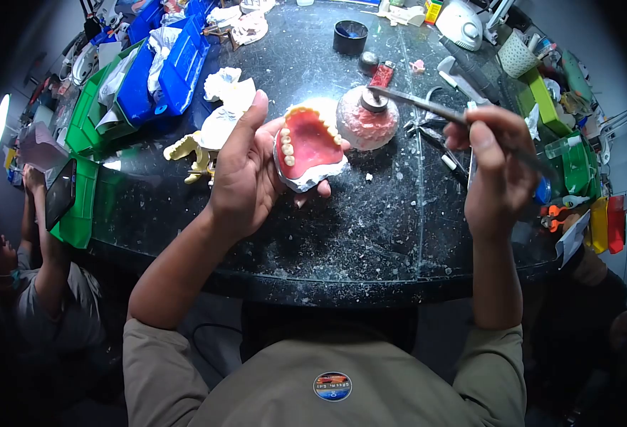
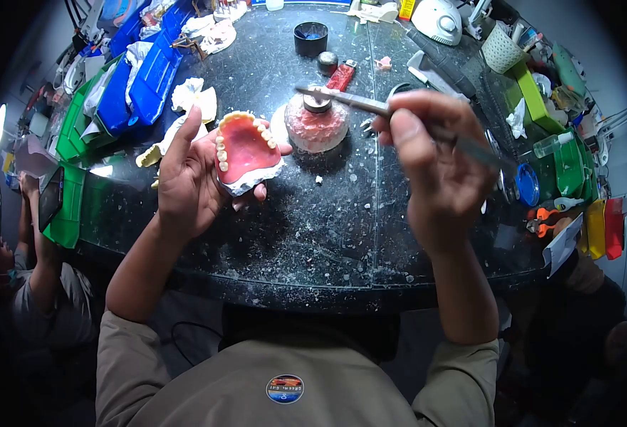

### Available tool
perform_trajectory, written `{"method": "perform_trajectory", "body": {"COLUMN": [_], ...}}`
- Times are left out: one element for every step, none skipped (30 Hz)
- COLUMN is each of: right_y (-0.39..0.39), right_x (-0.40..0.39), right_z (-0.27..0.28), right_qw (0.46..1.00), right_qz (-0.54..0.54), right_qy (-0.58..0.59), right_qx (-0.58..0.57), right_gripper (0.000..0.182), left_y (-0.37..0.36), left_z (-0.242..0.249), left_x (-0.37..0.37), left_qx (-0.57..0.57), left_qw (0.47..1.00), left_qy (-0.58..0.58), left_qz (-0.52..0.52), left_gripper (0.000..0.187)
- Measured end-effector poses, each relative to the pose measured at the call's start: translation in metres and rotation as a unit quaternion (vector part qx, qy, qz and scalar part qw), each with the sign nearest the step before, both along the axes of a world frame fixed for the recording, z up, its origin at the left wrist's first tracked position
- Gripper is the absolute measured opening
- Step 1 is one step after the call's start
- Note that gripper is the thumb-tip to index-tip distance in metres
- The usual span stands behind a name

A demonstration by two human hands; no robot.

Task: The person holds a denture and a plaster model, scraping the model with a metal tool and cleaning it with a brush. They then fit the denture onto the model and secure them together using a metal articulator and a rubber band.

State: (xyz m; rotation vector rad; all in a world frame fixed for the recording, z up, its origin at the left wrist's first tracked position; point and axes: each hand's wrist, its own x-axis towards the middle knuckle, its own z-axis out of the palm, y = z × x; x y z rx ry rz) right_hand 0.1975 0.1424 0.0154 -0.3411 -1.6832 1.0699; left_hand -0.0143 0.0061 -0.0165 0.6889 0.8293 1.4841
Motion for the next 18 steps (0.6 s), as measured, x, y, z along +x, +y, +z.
{"method": "perform_trajectory", "body": {"right_y": [0.005, 0.013, 0.023, 0.030, 0.033, 0.035, 0.036, 0.037, 0.037, 0.037, 0.037, 0.037, 0.037, 0.037, 0.037, 0.038, 0.038, 0.038], "right_x": [-0.001, 0.000, 0.001, 0.002, 0.002, 0.002, 0.002, 0.003, 0.003, 0.003, 0.003, 0.002, 0.002, 0.002, 0.002, 0.003, 0.003, 0.003], "right_z": [0.000, -0.003, -0.009, -0.013, -0.015, -0.017, -0.018, -0.019, -0.019, -0.019, -0.020, -0.020, -0.020, -0.020, -0.020, -0.020, -0.021, -0.021], "right_qw": [0.998, 0.995, 0.991, 0.986, 0.982, 0.978, 0.973, 0.972, 0.971, 0.971, 0.970, 0.971, 0.972, 0.972, 0.973, 0.973, 0.973, 0.973], "right_qz": [-0.008, 0.003, 0.015, 0.026, 0.036, 0.047, 0.058, 0.063, 0.063, 0.064, 0.064, 0.062, 0.059, 0.056, 0.056, 0.056, 0.056, 0.055], "right_qy": [-0.009, -0.007, -0.006, -0.004, 0.001, 0.005, 0.010, 0.012, 0.010, 0.009, 0.009, 0.006, 0.002, -0.001, -0.002, -0.004, -0.005, -0.006], "right_qx": [-0.060, -0.095, -0.130, -0.164, -0.184, -0.205, -0.225, -0.227, -0.229, -0.231, -0.233, -0.231, -0.229, -0.227, -0.226, -0.224, -0.223, -0.222], "right_gripper": [0.017, 0.019, 0.020, 0.021, 0.022, 0.022, 0.022, 0.022, 0.022, 0.022, 0.022, 0.023, 0.024, 0.026, 0.026, 0.026, 0.026, 0.026], "left_y": [0.000, 0.000, 0.001, 0.001, 0.001, 0.001, 0.001, 0.000, -0.001, -0.001, 0.000, 0.000, -0.001, -0.002, -0.002, -0.001, -0.001, -0.002], "left_z": [0.001, 0.003, 0.004, 0.007, 0.009, 0.010, 0.008, 0.004, 0.003, 0.004, 0.007, 0.011, 0.013, 0.015, 0.015, 0.010, 0.010, 0.011], "left_x": [0.000, 0.001, 0.001, 0.003, 0.005, 0.006, 0.004, 0.001, -0.001, 0.003, 0.012, 0.016, 0.015, 0.012, 0.010, 0.010, 0.010, 0.011], "left_qx": [-0.007, -0.014, -0.021, -0.025, -0.030, -0.034, -0.024, -0.015, -0.006, -0.016, -0.027, -0.038, -0.046, -0.054, -0.062, -0.050, -0.049, -0.049], "left_qw": [1.000, 1.000, 0.999, 0.999, 0.999, 0.998, 0.999, 0.999, 0.999, 0.997, 0.993, 0.987, 0.985, 0.982, 0.978, 0.984, 0.983, 0.981], "left_qy": [-0.003, -0.006, -0.009, -0.003, 0.002, 0.007, 0.017, 0.027, 0.038, 0.060, 0.083, 0.106, 0.133, 0.160, 0.186, 0.155, 0.162, 0.169], "left_qz": [0.008, 0.016, 0.023, 0.032, 0.040, 0.049, 0.038, 0.027, 0.017, 0.051, 0.085, 0.118, 0.102, 0.086, 0.070, 0.075, 0.077, 0.079], "left_gripper": [0.075, 0.074, 0.074, 0.074, 0.074, 0.073, 0.072, 0.071, 0.070, 0.067, 0.064, 0.060, 0.057, 0.053, 0.050, 0.040, 0.037, 0.034]}}
